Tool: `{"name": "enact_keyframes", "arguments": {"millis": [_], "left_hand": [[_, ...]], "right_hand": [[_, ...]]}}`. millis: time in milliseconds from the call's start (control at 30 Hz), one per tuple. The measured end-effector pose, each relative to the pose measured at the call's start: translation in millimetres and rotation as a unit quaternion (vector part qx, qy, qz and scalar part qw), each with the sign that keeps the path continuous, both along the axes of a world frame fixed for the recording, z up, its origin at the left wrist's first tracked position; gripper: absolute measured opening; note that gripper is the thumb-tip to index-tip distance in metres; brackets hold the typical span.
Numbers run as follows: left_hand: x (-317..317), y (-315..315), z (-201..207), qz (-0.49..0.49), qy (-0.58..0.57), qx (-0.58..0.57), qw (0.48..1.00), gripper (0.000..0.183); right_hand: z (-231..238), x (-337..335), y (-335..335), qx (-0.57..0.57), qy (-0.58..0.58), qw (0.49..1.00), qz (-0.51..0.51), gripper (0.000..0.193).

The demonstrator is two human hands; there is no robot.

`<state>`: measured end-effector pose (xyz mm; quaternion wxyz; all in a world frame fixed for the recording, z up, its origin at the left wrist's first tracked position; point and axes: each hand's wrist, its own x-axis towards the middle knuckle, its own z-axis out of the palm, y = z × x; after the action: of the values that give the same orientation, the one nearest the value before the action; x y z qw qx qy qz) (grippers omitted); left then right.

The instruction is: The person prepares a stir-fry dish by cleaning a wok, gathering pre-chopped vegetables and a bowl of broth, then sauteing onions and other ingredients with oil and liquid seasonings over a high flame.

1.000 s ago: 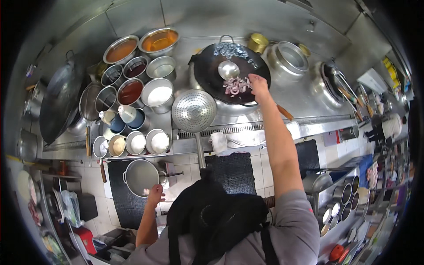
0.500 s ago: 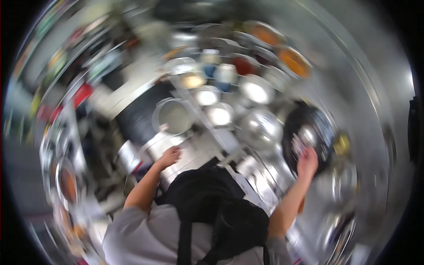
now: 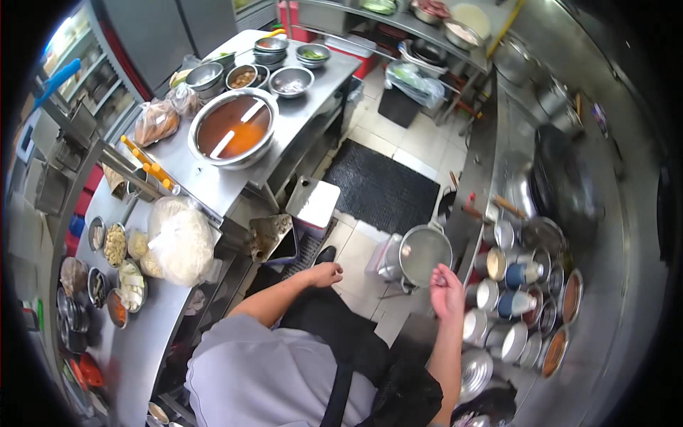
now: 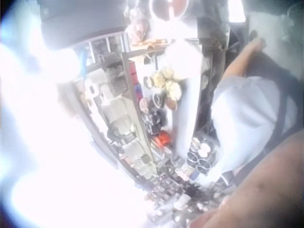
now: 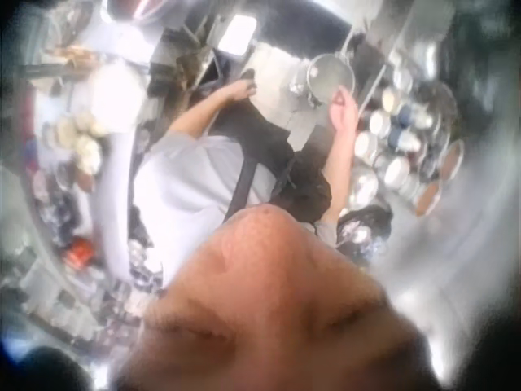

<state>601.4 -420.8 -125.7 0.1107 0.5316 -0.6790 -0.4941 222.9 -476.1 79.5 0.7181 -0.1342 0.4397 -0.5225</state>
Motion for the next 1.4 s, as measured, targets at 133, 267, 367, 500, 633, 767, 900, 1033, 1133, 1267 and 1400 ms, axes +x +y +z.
{"name": "enact_keyframes", "arguments": {"millis": [133,267,367,500,633,767,900,1033,1133,1267,1400], "left_hand": [[52.0,-50.0,-4.0,0.123,0.031,-0.014,0.992,0.042],[88.4,-126.3,12.3,0.222,0.085,-0.011,0.971,0.042],[127.7,-148.2,-6.1,0.331,0.115,-0.012,0.936,0.043],[143.8,-191.1,-10.6,0.340,0.178,0.050,0.922,0.045],[146.2,-208.8,8.8,0.384,0.217,0.106,0.891,0.042],[136.2,-224.3,5.2,0.337,0.209,0.144,0.906,0.039],[127.4,-242.0,-8.9,0.267,0.196,0.179,0.926,0.038],[111.3,-269.7,-12.8,0.208,0.169,0.160,0.950,0.039],[101.4,-292.0,0.7,0.164,0.133,0.080,0.974,0.041],[53.4,-299.8,67.6,0.135,0.116,0.018,0.984,0.038],[13.0,-268.9,63.4,0.088,0.156,-0.106,0.978,0.036]], "right_hand": [[-19.8,142.1,-166.0,0.004,-0.057,0.983,0.175,0.024],[4.6,287.1,-327.5,-0.043,-0.044,0.973,0.224,0.030],[50.6,426.2,-402.7,-0.067,0.032,0.975,0.209,0.028],[30.8,562.6,-507.4,-0.214,0.156,0.930,0.256,0.032],[67.2,589.5,-490.4,-0.269,0.451,0.799,0.291,0.072],[27.3,489.7,-478.0,-0.426,0.472,0.723,0.271,0.061],[-11.0,304.9,-400.0,-0.400,0.515,0.714,0.254,0.039],[-87.2,137.8,-263.8,-0.115,0.500,0.846,0.145,0.029],[-110.2,70.5,-151.9,0.000,0.517,0.853,0.065,0.022],[-125.5,40.4,-40.2,0.080,0.496,0.864,0.033,0.022],[-90.5,61.5,-3.8,0.030,0.453,0.886,0.089,0.022]]}}
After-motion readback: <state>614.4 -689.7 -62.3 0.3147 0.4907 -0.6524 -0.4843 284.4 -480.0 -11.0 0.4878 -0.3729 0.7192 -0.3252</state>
